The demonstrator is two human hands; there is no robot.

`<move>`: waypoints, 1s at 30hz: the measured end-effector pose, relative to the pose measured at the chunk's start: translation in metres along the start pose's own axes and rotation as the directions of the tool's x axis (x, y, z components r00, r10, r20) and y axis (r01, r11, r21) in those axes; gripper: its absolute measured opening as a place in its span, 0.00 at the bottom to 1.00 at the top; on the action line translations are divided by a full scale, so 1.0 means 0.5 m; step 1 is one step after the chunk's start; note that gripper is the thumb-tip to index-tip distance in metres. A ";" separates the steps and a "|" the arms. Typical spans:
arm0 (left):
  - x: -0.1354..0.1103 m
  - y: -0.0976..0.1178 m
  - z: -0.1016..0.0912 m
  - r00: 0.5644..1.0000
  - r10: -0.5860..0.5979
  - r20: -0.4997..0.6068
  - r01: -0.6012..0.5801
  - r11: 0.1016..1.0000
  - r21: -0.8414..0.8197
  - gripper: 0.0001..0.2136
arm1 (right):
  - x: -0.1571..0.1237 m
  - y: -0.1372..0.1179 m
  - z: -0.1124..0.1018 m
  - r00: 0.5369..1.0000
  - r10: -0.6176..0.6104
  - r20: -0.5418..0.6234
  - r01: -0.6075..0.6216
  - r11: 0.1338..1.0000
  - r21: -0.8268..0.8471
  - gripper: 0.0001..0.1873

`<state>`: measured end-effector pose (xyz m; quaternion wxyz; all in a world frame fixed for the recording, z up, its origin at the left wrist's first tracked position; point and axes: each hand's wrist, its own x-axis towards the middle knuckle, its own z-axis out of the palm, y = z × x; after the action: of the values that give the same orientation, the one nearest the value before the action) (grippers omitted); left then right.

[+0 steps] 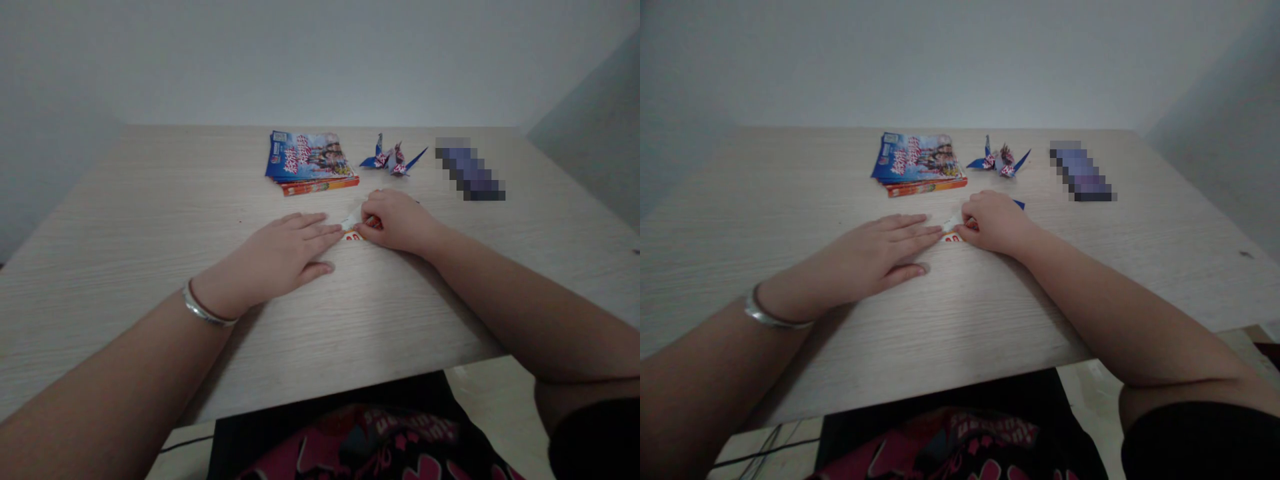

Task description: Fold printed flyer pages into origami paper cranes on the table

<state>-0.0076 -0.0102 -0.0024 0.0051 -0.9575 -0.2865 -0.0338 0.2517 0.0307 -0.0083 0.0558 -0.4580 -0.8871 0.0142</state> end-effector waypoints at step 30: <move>0.010 0.027 -0.012 1.000 -0.025 0.003 0.025 0.999 0.044 0.25 | 0.010 0.009 0.017 0.943 0.244 -0.225 -0.191 0.953 0.235 0.17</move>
<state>0.0033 -0.0189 0.0039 0.0254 -0.9535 -0.2991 -0.0260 0.2515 0.0375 -0.0168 0.2140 -0.5431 -0.8100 0.0555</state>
